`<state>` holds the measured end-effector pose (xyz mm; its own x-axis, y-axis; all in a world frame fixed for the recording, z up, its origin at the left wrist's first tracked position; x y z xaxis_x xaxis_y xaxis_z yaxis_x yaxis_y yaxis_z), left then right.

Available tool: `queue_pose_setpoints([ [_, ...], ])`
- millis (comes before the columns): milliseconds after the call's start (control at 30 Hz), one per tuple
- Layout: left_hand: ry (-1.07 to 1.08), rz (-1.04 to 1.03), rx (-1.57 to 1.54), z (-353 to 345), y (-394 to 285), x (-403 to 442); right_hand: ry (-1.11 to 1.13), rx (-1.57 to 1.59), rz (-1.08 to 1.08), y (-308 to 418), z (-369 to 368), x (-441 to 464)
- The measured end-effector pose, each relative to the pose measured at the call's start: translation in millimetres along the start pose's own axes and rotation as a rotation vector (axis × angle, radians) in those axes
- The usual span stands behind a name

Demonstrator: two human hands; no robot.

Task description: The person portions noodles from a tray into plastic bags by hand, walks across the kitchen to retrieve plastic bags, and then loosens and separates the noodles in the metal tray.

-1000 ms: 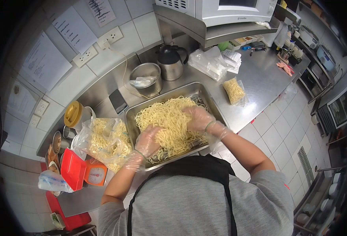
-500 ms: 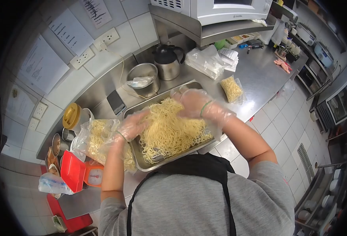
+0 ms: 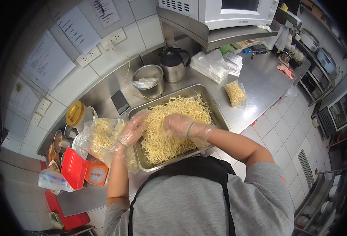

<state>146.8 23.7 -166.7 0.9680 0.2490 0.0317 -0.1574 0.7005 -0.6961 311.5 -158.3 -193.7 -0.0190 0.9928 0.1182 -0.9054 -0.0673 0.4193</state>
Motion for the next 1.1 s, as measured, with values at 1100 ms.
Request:
queue_pose_setpoints([
  [1100,-0.133,-0.017,-0.758,-38.4,-24.9,17.4,-0.186,0.52,-0.477,-14.5,90.8,6.2],
])
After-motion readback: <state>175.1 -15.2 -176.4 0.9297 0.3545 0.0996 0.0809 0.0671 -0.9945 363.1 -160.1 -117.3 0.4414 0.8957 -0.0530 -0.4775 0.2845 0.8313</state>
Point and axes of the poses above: each hand's wrist, its own x-axis towards the middle knuckle, its own z-axis out of the back of the hand, y = z × x, the point moved 1 cm from there along x, towards the middle knuckle
